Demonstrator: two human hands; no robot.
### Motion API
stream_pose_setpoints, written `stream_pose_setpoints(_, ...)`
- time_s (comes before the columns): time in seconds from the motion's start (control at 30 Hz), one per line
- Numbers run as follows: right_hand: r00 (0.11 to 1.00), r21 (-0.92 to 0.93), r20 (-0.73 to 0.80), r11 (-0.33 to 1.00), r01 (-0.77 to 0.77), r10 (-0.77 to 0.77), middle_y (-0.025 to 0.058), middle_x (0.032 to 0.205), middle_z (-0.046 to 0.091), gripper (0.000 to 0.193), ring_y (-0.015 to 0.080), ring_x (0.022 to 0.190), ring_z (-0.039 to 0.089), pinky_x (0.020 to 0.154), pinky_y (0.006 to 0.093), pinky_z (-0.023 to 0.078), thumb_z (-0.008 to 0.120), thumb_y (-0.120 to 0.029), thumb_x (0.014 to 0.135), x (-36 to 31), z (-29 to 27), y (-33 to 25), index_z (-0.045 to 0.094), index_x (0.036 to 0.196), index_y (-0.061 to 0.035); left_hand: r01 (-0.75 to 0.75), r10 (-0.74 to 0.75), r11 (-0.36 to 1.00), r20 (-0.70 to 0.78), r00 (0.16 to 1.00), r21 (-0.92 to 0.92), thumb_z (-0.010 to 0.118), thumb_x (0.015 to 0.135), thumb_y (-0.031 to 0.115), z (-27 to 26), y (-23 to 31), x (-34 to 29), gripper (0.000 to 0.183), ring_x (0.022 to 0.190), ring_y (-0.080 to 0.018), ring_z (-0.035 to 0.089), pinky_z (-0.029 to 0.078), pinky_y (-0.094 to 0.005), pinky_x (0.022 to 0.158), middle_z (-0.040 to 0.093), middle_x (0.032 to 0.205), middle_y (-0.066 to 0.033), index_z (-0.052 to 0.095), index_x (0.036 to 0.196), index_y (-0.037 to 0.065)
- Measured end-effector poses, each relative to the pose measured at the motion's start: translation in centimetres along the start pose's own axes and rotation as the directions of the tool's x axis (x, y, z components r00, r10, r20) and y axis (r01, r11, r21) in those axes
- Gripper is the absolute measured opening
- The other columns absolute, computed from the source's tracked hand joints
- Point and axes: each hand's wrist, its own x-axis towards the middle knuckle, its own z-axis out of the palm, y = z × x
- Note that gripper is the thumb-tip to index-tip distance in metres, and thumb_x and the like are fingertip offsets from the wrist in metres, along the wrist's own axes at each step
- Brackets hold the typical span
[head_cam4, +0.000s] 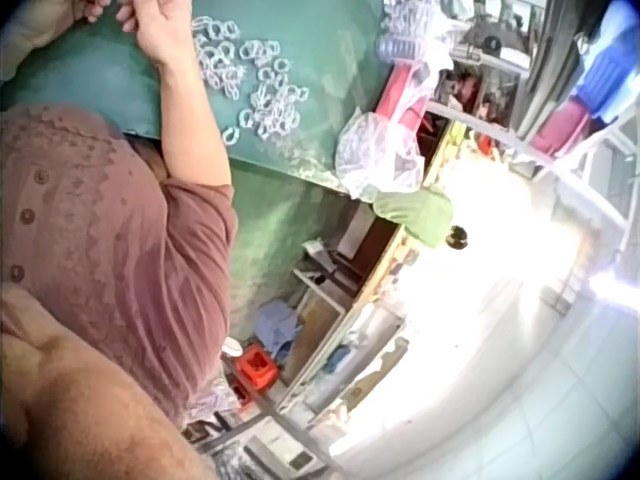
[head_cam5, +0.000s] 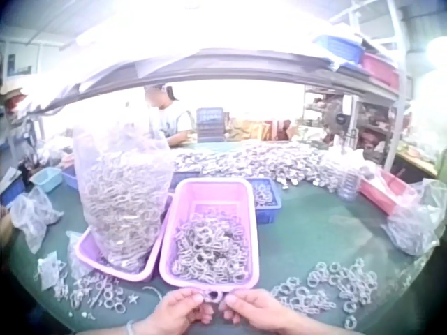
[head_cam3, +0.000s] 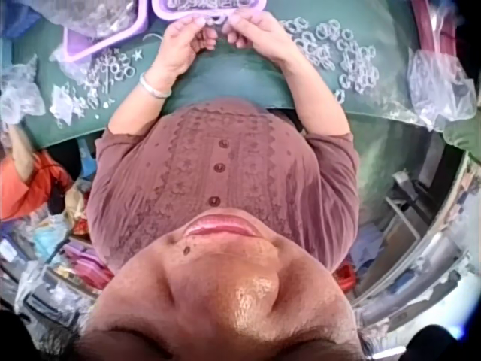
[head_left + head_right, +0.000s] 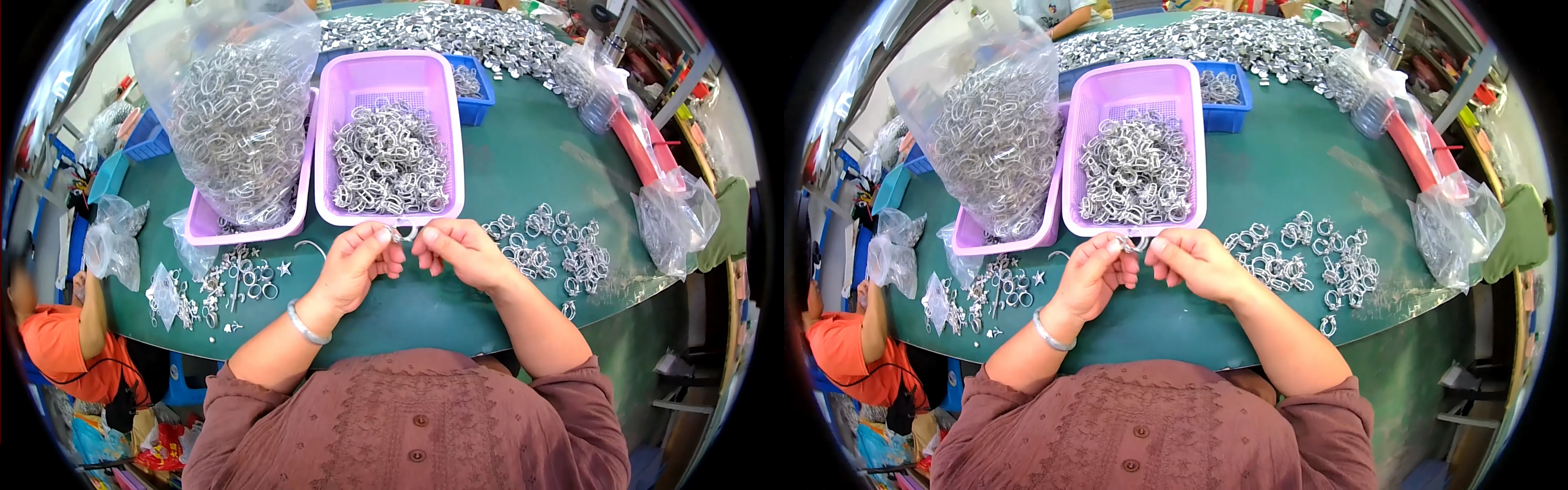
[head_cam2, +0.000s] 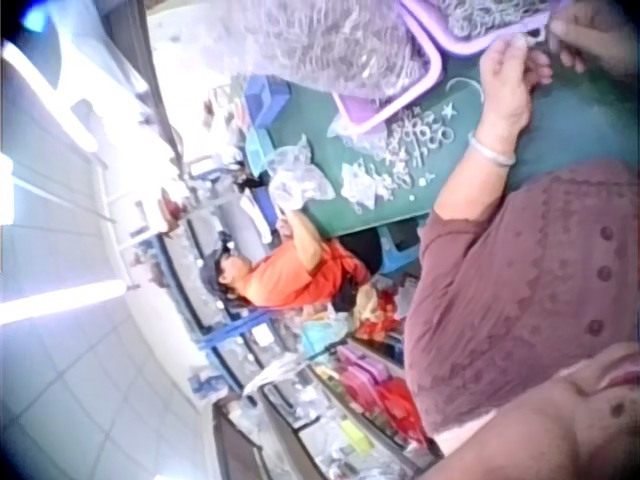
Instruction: The person assembles metal clasps by connecting small metal pieces together by hand and places the assembled fittings into piles on the table.
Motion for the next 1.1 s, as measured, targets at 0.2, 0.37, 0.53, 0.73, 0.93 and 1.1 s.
stream_pose_setpoints(0.2, 0.919, -0.570, 0.317, 0.729, 0.380, -0.232, 0.0107, 0.064, 0.053, 0.016, 0.0247, 0.059, 0.053, 0.055, 0.0339, 0.042, 0.057, -0.019, 0.080, 0.1, 0.8, -0.2, 0.056, 0.074, -0.0031, -0.074, 0.062, 0.988, -0.092, 0.994, -0.134, 0.047, 0.087, 0.029, -0.7, 2.5, 0.7, 0.025, 0.061, -0.0141, 0.050, 0.041, -0.0272, 0.056, 0.055, 0.070, -0.0044, 0.055, 0.086, 0.005)
stream_pose_setpoints(0.37, 0.894, -0.701, 0.335, 0.556, 0.447, -0.297, 0.0105, 0.069, 0.055, 0.012, 0.0290, 0.064, 0.056, 0.057, 0.0361, 0.044, 0.061, -0.016, 0.075, -0.7, 0.8, -0.1, 0.057, 0.077, -0.0042, 0.088, -0.047, 0.936, 0.129, 0.991, -0.339, 0.049, 0.084, 0.028, -0.1, 2.0, 1.4, 0.024, 0.062, -0.0142, 0.048, 0.039, -0.0264, 0.056, 0.054, 0.069, -0.0041, 0.056, 0.085, 0.005)
stream_pose_setpoints(0.53, 0.901, -0.698, 0.322, 0.569, 0.434, -0.292, 0.0109, 0.070, 0.056, 0.014, 0.0301, 0.066, 0.055, 0.058, 0.0384, 0.044, 0.058, -0.019, 0.076, -0.8, 0.9, 0.0, 0.056, 0.076, -0.0047, 0.103, -0.014, 0.932, 0.249, 0.968, -0.347, 0.047, 0.084, 0.031, 0.2, 2.0, 1.2, 0.026, 0.060, -0.0140, 0.045, 0.038, -0.0259, 0.055, 0.051, 0.069, -0.0037, 0.053, 0.086, 0.005)
stream_pose_setpoints(0.73, 0.901, -0.709, 0.318, 0.556, 0.433, -0.297, 0.0115, 0.071, 0.056, 0.017, 0.0319, 0.069, 0.055, 0.061, 0.0410, 0.043, 0.056, -0.022, 0.077, -0.6, 0.9, 0.1, 0.055, 0.074, -0.0052, 0.106, 0.012, 0.939, 0.340, 0.940, -0.327, 0.047, 0.083, 0.031, 0.6, 2.3, 1.2, 0.027, 0.060, -0.0133, 0.044, 0.037, -0.0260, 0.056, 0.049, 0.068, -0.0032, 0.052, 0.087, 0.005)
stream_pose_setpoints(0.93, 0.901, -0.734, 0.324, 0.524, 0.432, -0.288, 0.0126, 0.071, 0.056, 0.017, 0.0331, 0.070, 0.056, 0.061, 0.0425, 0.043, 0.057, -0.023, 0.076, -0.4, 0.3, 0.8, 0.055, 0.072, -0.0063, 0.070, -0.008, 0.961, 0.227, 0.974, -0.266, 0.050, 0.081, 0.029, 1.9, 3.5, 2.6, 0.023, 0.059, -0.0135, 0.044, 0.037, -0.0256, 0.054, 0.048, 0.067, -0.0026, 0.054, 0.085, 0.006)
stream_pose_setpoints(1.1, 0.882, -0.718, 0.361, 0.514, 0.470, -0.303, 0.0126, 0.070, 0.056, 0.018, 0.0330, 0.069, 0.055, 0.061, 0.0420, 0.043, 0.056, -0.023, 0.076, 0.1, 0.8, 0.8, 0.054, 0.072, -0.0058, -0.007, 0.027, 0.975, 0.087, 0.996, -0.221, 0.050, 0.081, 0.028, 2.0, 6.8, 4.7, 0.023, 0.061, -0.0123, 0.045, 0.039, -0.0251, 0.056, 0.048, 0.069, -0.0021, 0.053, 0.083, 0.005)
